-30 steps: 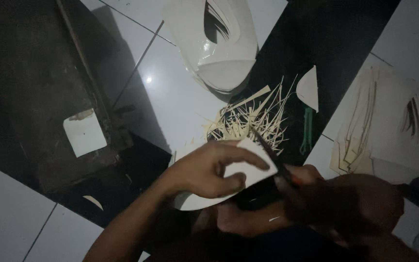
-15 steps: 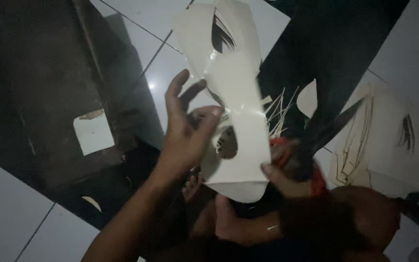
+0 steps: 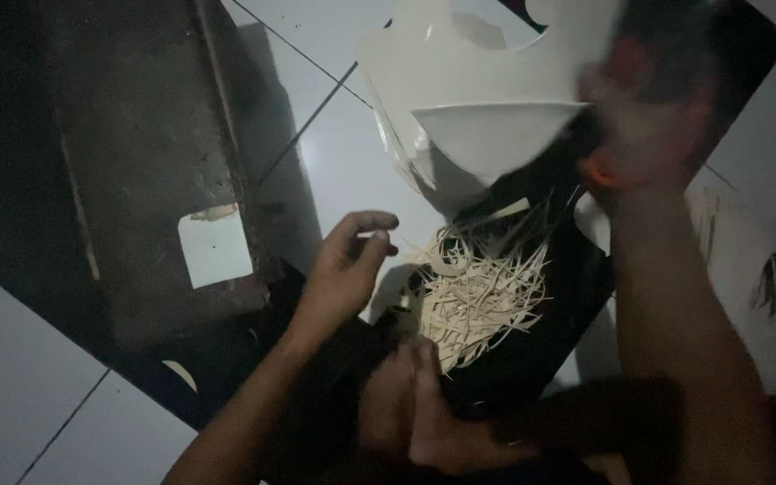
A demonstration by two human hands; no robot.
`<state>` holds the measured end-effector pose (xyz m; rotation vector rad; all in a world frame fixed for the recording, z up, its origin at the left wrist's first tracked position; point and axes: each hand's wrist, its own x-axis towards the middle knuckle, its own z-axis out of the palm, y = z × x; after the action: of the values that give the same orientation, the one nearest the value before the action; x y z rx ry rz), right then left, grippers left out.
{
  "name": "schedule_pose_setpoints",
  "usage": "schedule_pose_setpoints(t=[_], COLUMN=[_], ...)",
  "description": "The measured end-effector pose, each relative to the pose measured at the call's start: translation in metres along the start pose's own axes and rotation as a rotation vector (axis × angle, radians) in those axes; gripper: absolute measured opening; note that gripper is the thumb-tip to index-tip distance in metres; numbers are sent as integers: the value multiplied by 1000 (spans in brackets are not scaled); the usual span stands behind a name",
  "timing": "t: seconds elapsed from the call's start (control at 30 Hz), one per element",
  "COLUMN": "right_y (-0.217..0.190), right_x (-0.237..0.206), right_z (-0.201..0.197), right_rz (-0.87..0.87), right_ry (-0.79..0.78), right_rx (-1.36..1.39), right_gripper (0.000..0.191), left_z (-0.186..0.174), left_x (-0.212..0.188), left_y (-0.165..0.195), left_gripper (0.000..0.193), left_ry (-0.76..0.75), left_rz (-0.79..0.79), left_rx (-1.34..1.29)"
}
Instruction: The person sits on the floor and uses red-handled scissors to trim the edges of white paper pieces. They repeatedly pick up a piece, cut along its edges, and place the finished piece into a stack, while trimmings accumulate on the floor.
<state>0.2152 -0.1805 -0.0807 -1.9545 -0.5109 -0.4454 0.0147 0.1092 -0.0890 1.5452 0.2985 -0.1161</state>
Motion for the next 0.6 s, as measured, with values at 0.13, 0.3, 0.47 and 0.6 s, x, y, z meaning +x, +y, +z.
schedule_pose_setpoints(t=[0.13,0.3,0.47,0.6], right_y=[4,8,13,10], right_x=[-9,-13,-12,-44], right_z=[34,54,51,21], right_rz=[915,894,735,542], right_ry=[-254,-219,-204,-164], right_rx=[210,173,-389,-536], right_gripper=[34,42,46,41], left_z=[-4,-11,-13,-17], left_x=[-10,-20,-20,-20], left_y=[-15,-31,-49,-52], left_gripper=[27,26,25,24], left_ry=[-47,-116,-132,-169], left_rz=[-115,-178,-79,-50], left_rx=[85,175,258,231])
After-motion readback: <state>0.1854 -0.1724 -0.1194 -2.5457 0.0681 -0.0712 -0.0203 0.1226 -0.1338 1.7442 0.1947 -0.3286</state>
